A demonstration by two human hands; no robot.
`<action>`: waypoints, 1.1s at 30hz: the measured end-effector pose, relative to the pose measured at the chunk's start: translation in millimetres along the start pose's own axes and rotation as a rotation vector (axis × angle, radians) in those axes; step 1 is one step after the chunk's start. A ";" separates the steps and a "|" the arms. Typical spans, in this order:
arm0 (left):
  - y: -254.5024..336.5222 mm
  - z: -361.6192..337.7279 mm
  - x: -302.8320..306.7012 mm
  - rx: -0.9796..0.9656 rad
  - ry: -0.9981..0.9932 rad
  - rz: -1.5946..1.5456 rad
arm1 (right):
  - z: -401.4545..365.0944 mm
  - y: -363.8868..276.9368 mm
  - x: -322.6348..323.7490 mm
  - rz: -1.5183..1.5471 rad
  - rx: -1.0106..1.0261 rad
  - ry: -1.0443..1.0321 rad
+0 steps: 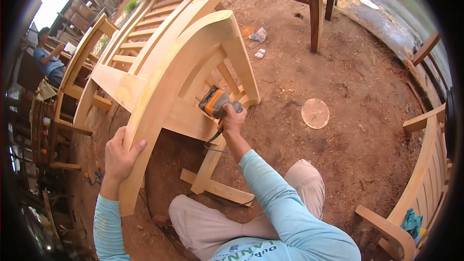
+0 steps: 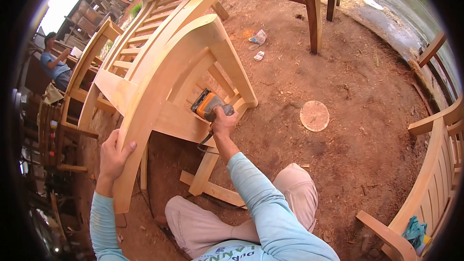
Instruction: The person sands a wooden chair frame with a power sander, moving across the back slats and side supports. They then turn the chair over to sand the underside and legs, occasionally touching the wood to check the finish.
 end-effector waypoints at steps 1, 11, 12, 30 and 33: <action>0.8 -0.8 1.2 0.001 0.001 0.000 | 8.9 11.0 -1.7 -0.006 0.023 0.026; -6.7 -0.5 -4.5 0.021 -0.025 -0.028 | 62.5 15.0 24.5 0.463 -0.096 -0.073; -7.4 -0.1 -4.8 0.018 -0.025 -0.024 | 73.8 28.7 28.3 0.471 -0.115 -0.080; -13.6 2.0 -15.7 0.092 -0.070 -0.088 | 87.4 164.3 65.4 0.527 -0.259 -0.113; -17.5 2.2 -18.1 0.111 -0.099 -0.074 | 89.8 178.0 61.1 0.377 -0.175 -0.046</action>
Point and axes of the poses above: each hand's wrist, its own z-axis towards the middle knuckle, its own x-axis out of the back of the hand, y = z × x, the point moved 10 cm from there along z, towards the middle knuckle, and after that the axes turned 2 degrees about x, right-handed, at the moved point
